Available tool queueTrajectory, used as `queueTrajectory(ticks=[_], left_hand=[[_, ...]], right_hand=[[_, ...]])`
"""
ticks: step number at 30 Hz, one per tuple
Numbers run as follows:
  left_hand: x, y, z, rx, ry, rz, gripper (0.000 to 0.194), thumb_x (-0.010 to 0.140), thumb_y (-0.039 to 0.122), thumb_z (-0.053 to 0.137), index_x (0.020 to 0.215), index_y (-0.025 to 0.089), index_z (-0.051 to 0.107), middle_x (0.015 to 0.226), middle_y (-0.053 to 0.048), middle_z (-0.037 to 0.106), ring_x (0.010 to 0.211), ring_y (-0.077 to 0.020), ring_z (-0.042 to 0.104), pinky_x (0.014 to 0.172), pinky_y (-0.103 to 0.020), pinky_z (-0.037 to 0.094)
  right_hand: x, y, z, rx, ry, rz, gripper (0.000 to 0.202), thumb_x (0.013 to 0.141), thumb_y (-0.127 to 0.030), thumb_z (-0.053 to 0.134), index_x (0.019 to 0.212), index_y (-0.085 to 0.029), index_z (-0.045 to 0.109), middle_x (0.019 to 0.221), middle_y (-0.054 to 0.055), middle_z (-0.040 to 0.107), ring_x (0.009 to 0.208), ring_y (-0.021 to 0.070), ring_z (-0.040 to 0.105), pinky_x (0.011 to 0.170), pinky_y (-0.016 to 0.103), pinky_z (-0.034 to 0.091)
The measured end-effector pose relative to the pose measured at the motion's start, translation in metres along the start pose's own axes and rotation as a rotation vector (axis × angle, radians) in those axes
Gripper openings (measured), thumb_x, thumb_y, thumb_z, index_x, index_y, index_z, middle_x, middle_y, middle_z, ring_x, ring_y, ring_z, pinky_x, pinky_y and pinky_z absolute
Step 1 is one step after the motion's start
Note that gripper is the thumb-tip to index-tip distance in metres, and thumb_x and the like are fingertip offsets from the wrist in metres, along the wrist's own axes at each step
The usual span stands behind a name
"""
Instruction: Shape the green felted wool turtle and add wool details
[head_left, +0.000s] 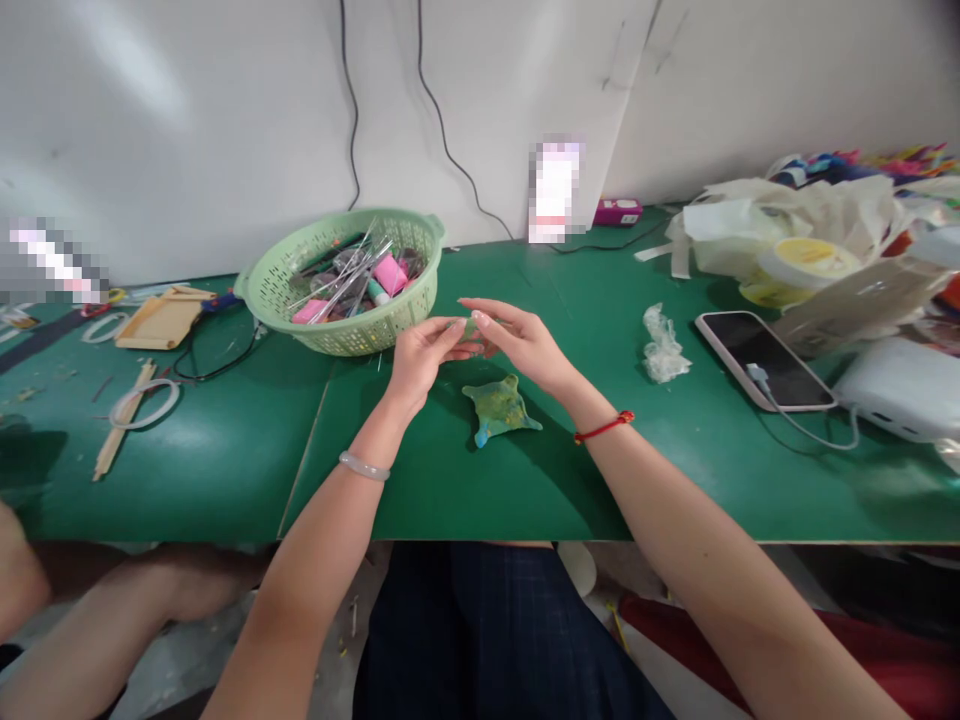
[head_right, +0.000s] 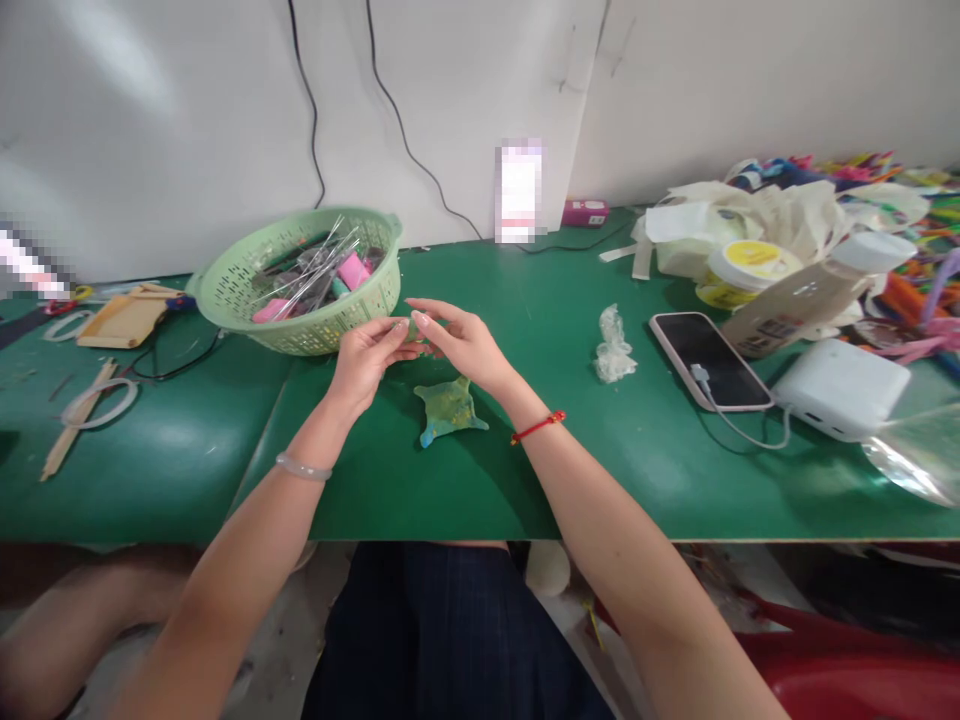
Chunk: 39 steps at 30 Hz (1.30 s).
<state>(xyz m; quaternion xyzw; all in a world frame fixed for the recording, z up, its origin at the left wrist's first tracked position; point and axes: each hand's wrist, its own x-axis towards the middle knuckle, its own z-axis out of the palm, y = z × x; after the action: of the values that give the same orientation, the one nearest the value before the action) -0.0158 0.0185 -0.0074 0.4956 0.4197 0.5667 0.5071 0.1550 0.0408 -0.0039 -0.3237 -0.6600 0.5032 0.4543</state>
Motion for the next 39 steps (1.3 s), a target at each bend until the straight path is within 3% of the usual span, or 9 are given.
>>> queueTrajectory(ticks=[5, 11, 14, 19, 22, 28, 30, 36, 39], left_hand=[[-0.003, 0.003, 0.005, 0.057, 0.005, -0.02, 0.053, 0.071, 0.067, 0.087, 0.086, 0.018, 0.078, 0.079, -0.007, 0.082, 0.078, -0.0239, 0.082, 0.072, -0.032, 0.066], [0.0, 0.009, 0.002, 0.048, 0.024, -0.05, 0.059, 0.083, 0.074, 0.074, 0.093, 0.016, 0.079, 0.085, -0.011, 0.082, 0.082, -0.027, 0.083, 0.073, -0.034, 0.067], [0.001, 0.01, 0.0, 0.048, 0.051, -0.022, 0.057, 0.078, 0.072, 0.08, 0.092, 0.017, 0.08, 0.09, -0.01, 0.083, 0.082, -0.0259, 0.082, 0.075, -0.034, 0.067], [-0.001, 0.009, 0.001, 0.04, 0.029, -0.04, 0.055, 0.065, 0.065, 0.092, 0.092, 0.018, 0.081, 0.086, -0.008, 0.083, 0.083, -0.0219, 0.081, 0.083, -0.033, 0.066], [-0.001, 0.006, 0.001, 0.003, 0.048, -0.043, 0.051, 0.062, 0.054, 0.097, 0.093, 0.017, 0.081, 0.088, -0.007, 0.084, 0.082, -0.0187, 0.08, 0.083, -0.031, 0.065], [0.004, 0.003, -0.002, -0.109, 0.096, -0.017, 0.038, 0.066, 0.036, 0.096, 0.097, 0.021, 0.079, 0.095, -0.004, 0.083, 0.093, -0.0185, 0.081, 0.092, -0.032, 0.064], [0.004, 0.002, -0.001, -0.113, 0.085, -0.025, 0.038, 0.067, 0.037, 0.095, 0.097, 0.021, 0.079, 0.097, -0.004, 0.083, 0.092, -0.0179, 0.08, 0.092, -0.032, 0.064], [0.002, 0.002, 0.001, -0.006, 0.094, 0.112, 0.041, 0.063, 0.034, 0.096, 0.097, 0.019, 0.077, 0.101, -0.008, 0.083, 0.098, -0.0205, 0.079, 0.093, -0.034, 0.063], [0.002, 0.002, 0.0, 0.087, 0.112, 0.18, 0.038, 0.064, 0.03, 0.094, 0.096, 0.018, 0.076, 0.098, -0.009, 0.083, 0.097, -0.0221, 0.079, 0.094, -0.037, 0.062]], right_hand=[[-0.001, 0.002, 0.002, -0.072, -0.002, -0.05, 0.045, 0.087, -0.053, 0.076, 0.123, -0.025, 0.082, 0.108, 0.005, 0.082, 0.079, 0.0179, 0.068, 0.072, 0.033, 0.058], [0.002, 0.006, 0.001, -0.088, 0.198, -0.097, 0.026, 0.08, -0.037, 0.08, 0.1, -0.022, 0.087, 0.093, 0.007, 0.084, 0.068, 0.0179, 0.069, 0.066, 0.034, 0.057], [0.001, 0.004, 0.001, -0.102, 0.259, -0.09, 0.025, 0.076, -0.037, 0.085, 0.095, -0.021, 0.087, 0.086, 0.006, 0.083, 0.057, 0.0159, 0.065, 0.061, 0.035, 0.055], [-0.001, 0.0, 0.004, -0.14, 0.268, -0.087, 0.034, 0.075, -0.057, 0.085, 0.083, -0.024, 0.087, 0.08, 0.005, 0.081, 0.047, 0.0133, 0.058, 0.054, 0.034, 0.051], [-0.002, -0.001, 0.002, -0.146, 0.213, -0.1, 0.034, 0.076, -0.057, 0.086, 0.088, -0.025, 0.088, 0.078, 0.005, 0.081, 0.054, 0.0163, 0.064, 0.058, 0.034, 0.054], [-0.002, -0.004, -0.001, -0.043, 0.04, -0.045, 0.045, 0.077, -0.041, 0.087, 0.119, -0.027, 0.084, 0.091, 0.004, 0.083, 0.068, 0.0197, 0.072, 0.067, 0.036, 0.06], [-0.002, -0.002, -0.001, -0.013, 0.065, -0.053, 0.039, 0.08, -0.042, 0.084, 0.116, -0.026, 0.085, 0.089, 0.004, 0.083, 0.067, 0.0188, 0.072, 0.067, 0.036, 0.061], [-0.003, -0.006, -0.004, 0.079, -0.026, -0.021, 0.034, 0.075, -0.041, 0.087, 0.106, -0.026, 0.086, 0.124, 0.007, 0.08, 0.076, 0.0187, 0.076, 0.079, 0.041, 0.066], [-0.003, -0.011, -0.006, 0.123, 0.068, -0.015, 0.041, 0.078, -0.046, 0.087, 0.113, -0.026, 0.082, 0.127, 0.007, 0.078, 0.077, 0.0171, 0.075, 0.077, 0.037, 0.064]])
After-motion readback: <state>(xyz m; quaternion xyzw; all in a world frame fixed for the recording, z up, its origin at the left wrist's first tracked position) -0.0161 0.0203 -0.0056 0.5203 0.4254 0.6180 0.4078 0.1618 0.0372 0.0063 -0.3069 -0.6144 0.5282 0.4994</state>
